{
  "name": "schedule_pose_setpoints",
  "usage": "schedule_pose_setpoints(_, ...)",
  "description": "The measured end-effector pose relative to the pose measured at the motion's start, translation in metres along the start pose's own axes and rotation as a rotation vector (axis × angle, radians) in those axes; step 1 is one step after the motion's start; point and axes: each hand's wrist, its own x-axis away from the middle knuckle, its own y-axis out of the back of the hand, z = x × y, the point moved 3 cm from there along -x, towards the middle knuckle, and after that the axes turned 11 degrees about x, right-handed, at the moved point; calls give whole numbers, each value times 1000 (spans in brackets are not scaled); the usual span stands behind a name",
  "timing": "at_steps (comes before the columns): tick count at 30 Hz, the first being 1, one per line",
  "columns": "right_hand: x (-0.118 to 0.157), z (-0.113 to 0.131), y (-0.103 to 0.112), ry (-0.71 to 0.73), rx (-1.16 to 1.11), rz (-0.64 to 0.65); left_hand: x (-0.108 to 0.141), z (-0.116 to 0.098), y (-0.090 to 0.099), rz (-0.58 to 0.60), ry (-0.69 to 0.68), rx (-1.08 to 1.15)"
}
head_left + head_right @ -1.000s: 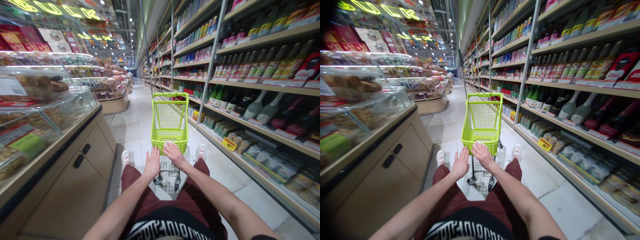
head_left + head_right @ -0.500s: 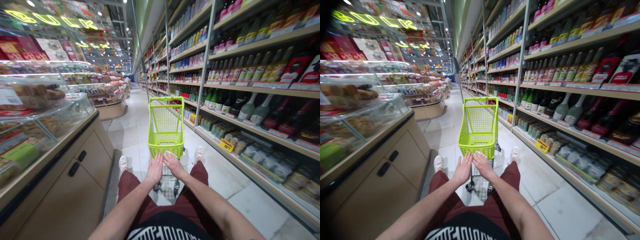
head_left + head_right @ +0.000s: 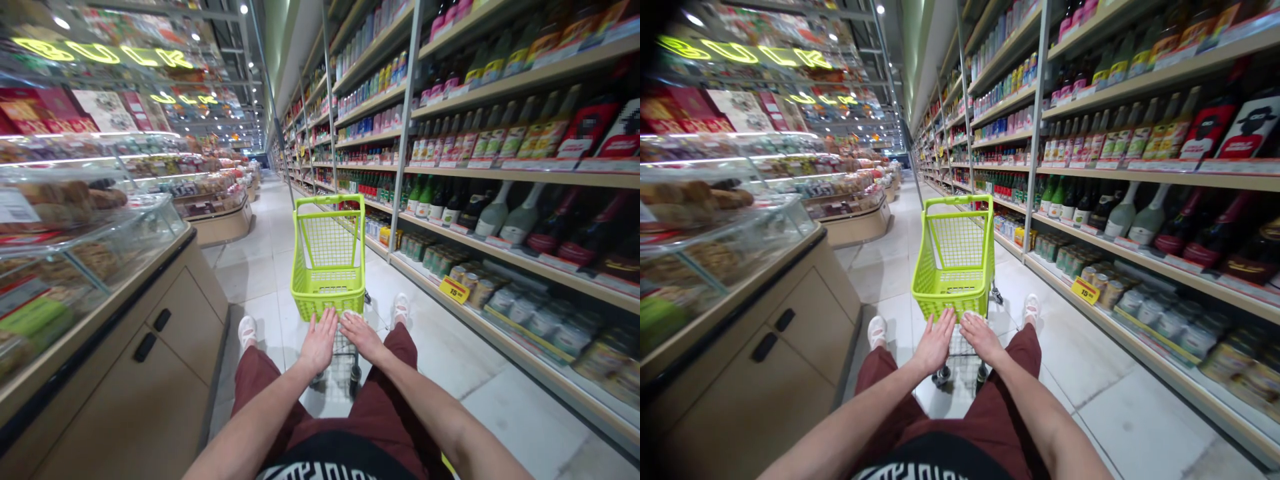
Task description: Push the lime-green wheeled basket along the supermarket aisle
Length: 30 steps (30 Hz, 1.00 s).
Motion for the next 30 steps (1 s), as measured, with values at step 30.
schedule_pose_setpoints(30,-85,53,-26,112,81,42,40,76,8,12,309,-27)
